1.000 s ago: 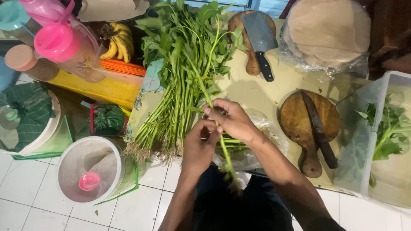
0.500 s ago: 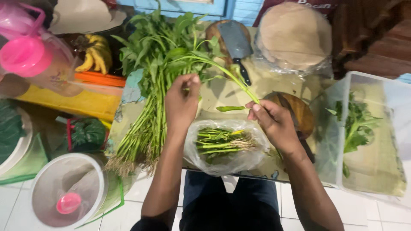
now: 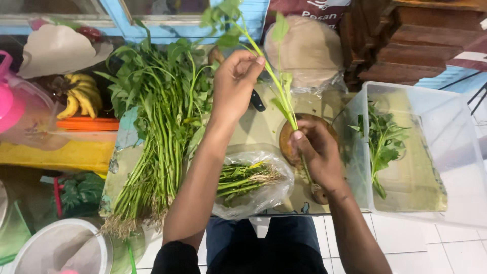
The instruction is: The person trims the ends of water spinach stalks using a knife on a wooden board and places the prepared vegetables into a plastic bag and a clear bin.
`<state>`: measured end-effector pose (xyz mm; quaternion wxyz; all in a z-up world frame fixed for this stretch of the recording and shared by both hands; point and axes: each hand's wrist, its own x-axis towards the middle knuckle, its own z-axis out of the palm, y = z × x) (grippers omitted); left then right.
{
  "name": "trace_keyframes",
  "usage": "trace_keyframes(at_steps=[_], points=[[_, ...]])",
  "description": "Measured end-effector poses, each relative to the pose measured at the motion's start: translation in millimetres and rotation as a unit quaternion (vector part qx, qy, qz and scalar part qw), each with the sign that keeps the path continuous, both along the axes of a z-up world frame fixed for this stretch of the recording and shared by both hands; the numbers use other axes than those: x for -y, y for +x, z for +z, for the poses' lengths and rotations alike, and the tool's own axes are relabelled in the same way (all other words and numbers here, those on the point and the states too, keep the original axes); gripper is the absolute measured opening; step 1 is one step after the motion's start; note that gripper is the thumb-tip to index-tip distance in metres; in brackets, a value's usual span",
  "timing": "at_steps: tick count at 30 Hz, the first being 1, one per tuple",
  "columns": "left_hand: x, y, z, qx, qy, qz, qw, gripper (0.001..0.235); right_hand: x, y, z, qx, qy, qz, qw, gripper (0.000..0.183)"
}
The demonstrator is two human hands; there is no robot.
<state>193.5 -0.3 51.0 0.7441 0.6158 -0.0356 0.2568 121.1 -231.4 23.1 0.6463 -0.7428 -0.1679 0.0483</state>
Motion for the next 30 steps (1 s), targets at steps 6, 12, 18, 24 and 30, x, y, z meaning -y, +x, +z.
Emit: trace_keyframes(at_steps=[6,12,18,24,30], points=[[-1.5,-2.8,11.5,0.018,0.020,-0.013,1.000,0.013,-12.1,9.5,-19.7,0.013,0.090,-0.007,0.996,0.013],[11.9,-37.0,15.4,0.058,0.160,0.156,0.973,0.026,-28.1,5.5,-26.9,-0.011,0.185,-0.043,0.982,0.011],[50.1,-99.8,-20.3,-0.040,0.225,0.225,0.947,0.015,-34.7,14.7,-34.8,-0.031,0.205,-0.076,0.975,0.011],[65.6,-107.6,-35.7,-0.083,0.248,0.097,0.960,0.029,-32.1,17.3,-50.0,-0.073,0.250,-0.051,0.964,0.007],[63.9,-105.7,-21.9,-0.027,0.378,0.134,0.916,0.017,-29.4,21.5,-49.6,-0.107,0.207,-0.016,0.972,0.006]])
